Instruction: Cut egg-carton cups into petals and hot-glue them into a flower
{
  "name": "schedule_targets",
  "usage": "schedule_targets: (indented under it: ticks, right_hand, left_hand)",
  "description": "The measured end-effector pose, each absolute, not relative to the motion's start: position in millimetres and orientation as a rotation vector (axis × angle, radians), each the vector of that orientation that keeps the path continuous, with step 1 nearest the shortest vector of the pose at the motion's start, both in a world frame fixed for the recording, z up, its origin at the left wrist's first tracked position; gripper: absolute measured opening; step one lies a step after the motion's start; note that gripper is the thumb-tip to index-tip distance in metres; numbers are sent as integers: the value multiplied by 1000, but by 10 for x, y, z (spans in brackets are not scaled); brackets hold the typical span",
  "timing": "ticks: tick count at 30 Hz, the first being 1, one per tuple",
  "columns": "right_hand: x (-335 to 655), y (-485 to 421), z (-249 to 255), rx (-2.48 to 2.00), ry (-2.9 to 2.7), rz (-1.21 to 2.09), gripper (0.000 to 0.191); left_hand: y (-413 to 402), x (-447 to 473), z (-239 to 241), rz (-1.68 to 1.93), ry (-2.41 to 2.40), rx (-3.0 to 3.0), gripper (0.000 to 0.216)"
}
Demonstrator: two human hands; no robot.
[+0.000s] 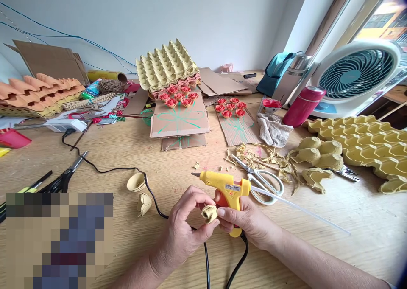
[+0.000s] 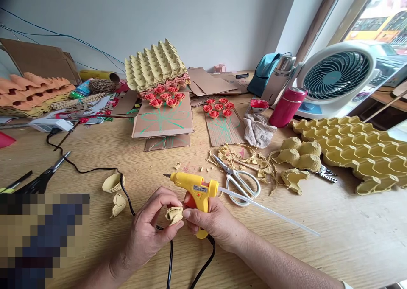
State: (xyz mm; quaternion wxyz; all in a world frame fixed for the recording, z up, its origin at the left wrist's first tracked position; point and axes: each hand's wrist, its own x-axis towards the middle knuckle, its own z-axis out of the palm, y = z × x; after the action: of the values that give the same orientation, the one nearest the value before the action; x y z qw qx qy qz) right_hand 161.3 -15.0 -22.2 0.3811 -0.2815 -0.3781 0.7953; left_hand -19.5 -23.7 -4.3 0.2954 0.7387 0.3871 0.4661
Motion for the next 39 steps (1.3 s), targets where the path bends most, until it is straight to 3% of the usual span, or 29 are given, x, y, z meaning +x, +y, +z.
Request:
schedule_targets:
  ticks: [39]
  right_hand:
    - [1615, -156, -231, -645, -981, 2050, 35]
  left_hand:
    - [-237, -176, -12, 1150, 1004, 1806, 17]
